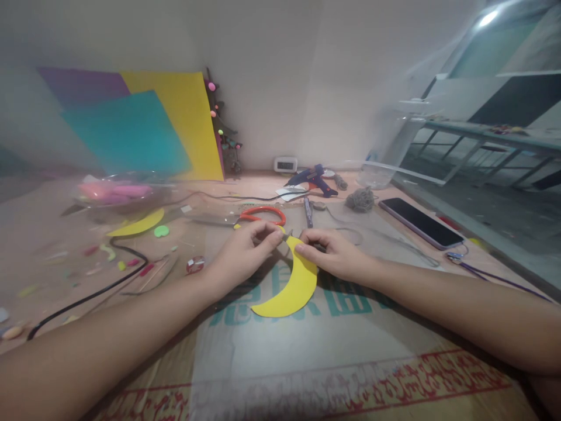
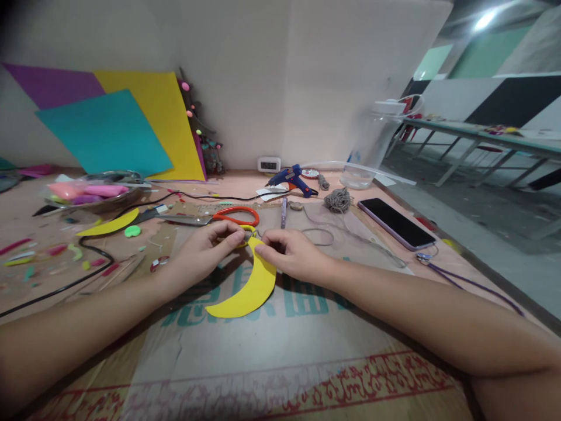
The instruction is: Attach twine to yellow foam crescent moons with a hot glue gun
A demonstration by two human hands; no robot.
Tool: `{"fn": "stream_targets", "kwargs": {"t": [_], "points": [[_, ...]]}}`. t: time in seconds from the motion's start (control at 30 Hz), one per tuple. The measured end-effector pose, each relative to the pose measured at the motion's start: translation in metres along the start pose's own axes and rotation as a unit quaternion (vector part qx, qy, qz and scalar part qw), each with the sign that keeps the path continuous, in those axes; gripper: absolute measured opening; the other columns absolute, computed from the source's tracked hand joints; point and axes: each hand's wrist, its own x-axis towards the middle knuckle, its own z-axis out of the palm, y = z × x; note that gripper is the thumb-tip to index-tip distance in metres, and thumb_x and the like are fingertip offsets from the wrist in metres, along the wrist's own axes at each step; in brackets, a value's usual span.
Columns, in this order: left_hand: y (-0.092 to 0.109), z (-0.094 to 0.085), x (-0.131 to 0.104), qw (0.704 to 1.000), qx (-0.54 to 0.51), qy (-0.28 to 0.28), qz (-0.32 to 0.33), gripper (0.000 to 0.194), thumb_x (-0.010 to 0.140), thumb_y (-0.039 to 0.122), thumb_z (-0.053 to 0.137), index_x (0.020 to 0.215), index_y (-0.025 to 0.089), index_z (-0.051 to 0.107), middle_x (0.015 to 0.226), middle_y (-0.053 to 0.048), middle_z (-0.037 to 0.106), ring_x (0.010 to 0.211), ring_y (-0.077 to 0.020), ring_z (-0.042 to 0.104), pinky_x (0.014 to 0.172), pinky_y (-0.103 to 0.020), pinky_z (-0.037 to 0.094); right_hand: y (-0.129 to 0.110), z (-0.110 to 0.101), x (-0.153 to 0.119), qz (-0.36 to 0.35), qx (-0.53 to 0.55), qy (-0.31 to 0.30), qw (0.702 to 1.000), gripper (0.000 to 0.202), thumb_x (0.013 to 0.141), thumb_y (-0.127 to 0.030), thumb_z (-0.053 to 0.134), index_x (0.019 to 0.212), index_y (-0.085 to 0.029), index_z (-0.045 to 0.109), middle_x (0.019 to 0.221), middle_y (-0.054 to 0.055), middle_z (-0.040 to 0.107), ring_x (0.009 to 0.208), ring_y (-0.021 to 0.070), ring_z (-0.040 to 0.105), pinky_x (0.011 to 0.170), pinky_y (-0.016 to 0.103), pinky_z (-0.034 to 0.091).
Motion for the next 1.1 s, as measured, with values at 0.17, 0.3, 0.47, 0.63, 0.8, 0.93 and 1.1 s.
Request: {"fn": "stream_targets", "kwargs": {"t": [0.17,0.3,0.47,0.63,0.8,0.93,1.1], "points": [[0.0036,-0.0012,0.0001,1.0,0.028,-0.008,0.012,0.029,0.093,0.042,0.051,0.087,0.016,0.061,0.084,-0.003,0.065,0.079,-0.0173,0.061,0.072,-0.029,0.047,0.001,0.0005,0.0008,-0.008,0.0,-0.004,1.0,0.03,0.089,-0.039,0.049,0.069,-0.018,0.051,0.064,-0.001,0.047,0.06,0.0117,0.043,0.054,0.024,0.034],[0.003,-0.0019,-0.0001,0.999,0.034,-0.012,0.008,0.03,0.094,0.043,0.049,0.087,0.016,0.061,0.082,-0.002,0.064,0.078,-0.017,0.06,0.071,-0.028,0.046,0.0011,0.0005,0.0016,-0.005,0.003,-0.004,1.0,0.029,0.089,-0.039,0.048,0.07,-0.017,0.052,0.065,-0.001,0.048,0.06,0.0117,0.044,0.054,0.024,0.034],[0.0029,-0.0009,-0.0002,1.0,0.031,0.006,0.001,0.03,0.094,0.043,0.048,0.089,0.017,0.063,0.083,-0.002,0.063,0.08,-0.0165,0.058,0.071,-0.027,0.045,0.0002,0.0002,0.0013,0.008,0.016,0.006,1.0,0.029,0.089,-0.039,0.048,0.07,-0.017,0.052,0.064,-0.001,0.046,0.06,0.0115,0.042,0.054,0.024,0.033],[0.0052,0.0003,0.0006,1.0,0.008,0.003,-0.005,0.024,0.091,0.039,0.053,0.09,0.017,0.063,0.086,-0.002,0.065,0.08,-0.0166,0.06,0.072,-0.027,0.046,-0.0008,0.0001,0.001,0.013,0.015,0.004,1.0,0.028,0.088,-0.038,0.049,0.07,-0.017,0.052,0.064,-0.001,0.047,0.06,0.0114,0.042,0.054,0.024,0.034],[0.0073,-0.0004,0.0002,1.0,0.019,-0.007,0.0,0.025,0.092,0.039,0.052,0.087,0.016,0.062,0.084,-0.002,0.066,0.079,-0.0166,0.061,0.072,-0.027,0.046,0.0003,-0.0002,0.0008,0.003,0.002,0.004,1.0,0.028,0.089,-0.039,0.049,0.071,-0.017,0.054,0.065,-0.001,0.049,0.061,0.0121,0.045,0.055,0.024,0.035],[0.007,-0.0005,-0.0004,1.0,0.02,-0.009,-0.007,0.026,0.092,0.04,0.052,0.088,0.016,0.063,0.084,-0.002,0.067,0.078,-0.0168,0.062,0.072,-0.027,0.047,0.0007,-0.0005,0.0003,0.003,0.005,0.004,1.0,0.028,0.089,-0.038,0.049,0.071,-0.018,0.054,0.065,-0.001,0.049,0.062,0.0124,0.045,0.056,0.024,0.035],[0.0033,0.0001,-0.0001,1.0,0.002,0.01,-0.012,0.027,0.09,0.041,0.054,0.095,0.017,0.064,0.092,-0.004,0.068,0.084,-0.0188,0.064,0.075,-0.029,0.05,0.0001,0.0001,0.001,0.01,0.013,0.004,1.0,0.028,0.09,-0.038,0.049,0.071,-0.018,0.054,0.065,-0.001,0.049,0.061,0.0119,0.045,0.055,0.023,0.036]]}}
